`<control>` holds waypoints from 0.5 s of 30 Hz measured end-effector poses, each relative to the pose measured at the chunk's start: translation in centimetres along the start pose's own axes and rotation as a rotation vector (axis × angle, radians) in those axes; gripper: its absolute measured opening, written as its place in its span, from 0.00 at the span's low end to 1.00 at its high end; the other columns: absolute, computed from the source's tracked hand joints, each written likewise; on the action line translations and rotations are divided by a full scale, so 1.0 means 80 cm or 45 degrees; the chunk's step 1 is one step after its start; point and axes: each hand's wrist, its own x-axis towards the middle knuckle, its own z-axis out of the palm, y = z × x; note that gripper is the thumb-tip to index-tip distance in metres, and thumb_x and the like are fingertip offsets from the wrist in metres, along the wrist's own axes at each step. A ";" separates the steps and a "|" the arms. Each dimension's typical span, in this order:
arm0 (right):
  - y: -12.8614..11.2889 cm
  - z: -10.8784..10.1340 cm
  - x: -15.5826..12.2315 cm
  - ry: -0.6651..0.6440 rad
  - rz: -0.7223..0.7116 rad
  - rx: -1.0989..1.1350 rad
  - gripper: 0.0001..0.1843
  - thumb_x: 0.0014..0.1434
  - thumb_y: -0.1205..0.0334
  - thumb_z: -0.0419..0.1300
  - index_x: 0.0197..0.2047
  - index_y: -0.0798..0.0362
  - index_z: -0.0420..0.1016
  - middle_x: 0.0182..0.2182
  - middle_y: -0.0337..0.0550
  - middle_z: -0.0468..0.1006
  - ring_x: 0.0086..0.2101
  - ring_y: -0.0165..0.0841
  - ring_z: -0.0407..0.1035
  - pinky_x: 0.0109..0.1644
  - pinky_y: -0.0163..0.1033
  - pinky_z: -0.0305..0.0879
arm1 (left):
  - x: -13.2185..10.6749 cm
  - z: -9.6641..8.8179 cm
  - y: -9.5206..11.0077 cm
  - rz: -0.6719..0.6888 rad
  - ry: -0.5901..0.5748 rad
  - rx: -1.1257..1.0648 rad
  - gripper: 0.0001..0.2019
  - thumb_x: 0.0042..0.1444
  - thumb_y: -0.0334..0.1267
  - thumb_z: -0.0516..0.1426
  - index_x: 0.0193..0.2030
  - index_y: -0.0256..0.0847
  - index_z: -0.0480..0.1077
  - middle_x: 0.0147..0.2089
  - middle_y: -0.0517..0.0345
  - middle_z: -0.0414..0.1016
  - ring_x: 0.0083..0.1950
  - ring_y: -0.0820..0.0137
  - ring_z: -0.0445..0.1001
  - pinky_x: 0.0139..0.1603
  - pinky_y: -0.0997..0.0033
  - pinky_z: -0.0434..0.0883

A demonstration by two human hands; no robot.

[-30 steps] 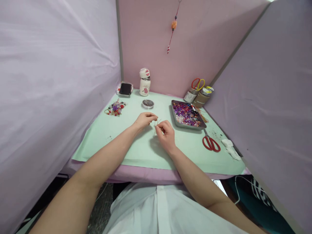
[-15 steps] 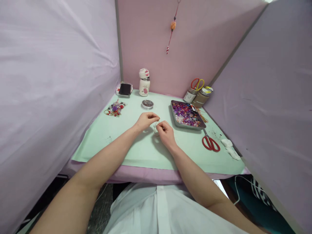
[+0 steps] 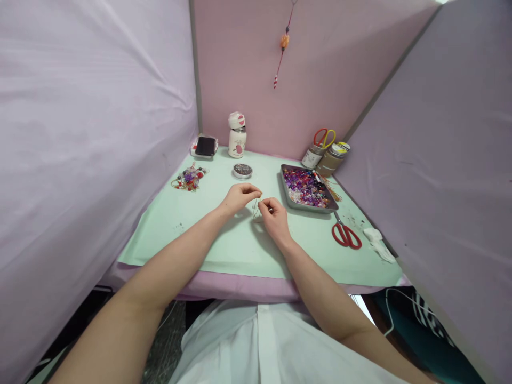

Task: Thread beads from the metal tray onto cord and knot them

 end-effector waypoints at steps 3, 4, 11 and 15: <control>0.001 0.000 0.001 0.016 0.003 0.008 0.11 0.57 0.55 0.55 0.26 0.52 0.67 0.26 0.37 0.67 0.30 0.30 0.61 0.36 0.36 0.59 | 0.000 0.000 0.000 -0.005 -0.021 0.000 0.09 0.44 0.39 0.61 0.30 0.36 0.75 0.33 0.55 0.77 0.37 0.70 0.72 0.43 0.69 0.66; 0.002 -0.001 0.001 0.022 0.017 0.025 0.11 0.57 0.54 0.55 0.27 0.52 0.67 0.26 0.36 0.67 0.30 0.29 0.61 0.36 0.36 0.59 | 0.000 0.000 0.001 -0.005 -0.029 0.001 0.09 0.44 0.39 0.61 0.30 0.36 0.75 0.33 0.55 0.77 0.37 0.70 0.72 0.43 0.69 0.66; 0.003 -0.004 0.007 0.042 0.244 0.250 0.17 0.53 0.47 0.58 0.27 0.52 0.67 0.23 0.35 0.65 0.25 0.28 0.57 0.31 0.34 0.56 | -0.002 0.002 0.005 0.032 -0.096 0.068 0.09 0.45 0.40 0.60 0.30 0.35 0.75 0.32 0.55 0.76 0.36 0.71 0.71 0.42 0.69 0.66; 0.005 -0.007 0.010 0.031 0.330 0.322 0.18 0.52 0.44 0.59 0.26 0.52 0.67 0.21 0.33 0.63 0.23 0.26 0.54 0.28 0.34 0.54 | -0.005 0.002 0.009 0.091 -0.140 0.180 0.09 0.47 0.40 0.60 0.31 0.35 0.76 0.32 0.55 0.77 0.36 0.71 0.71 0.42 0.69 0.66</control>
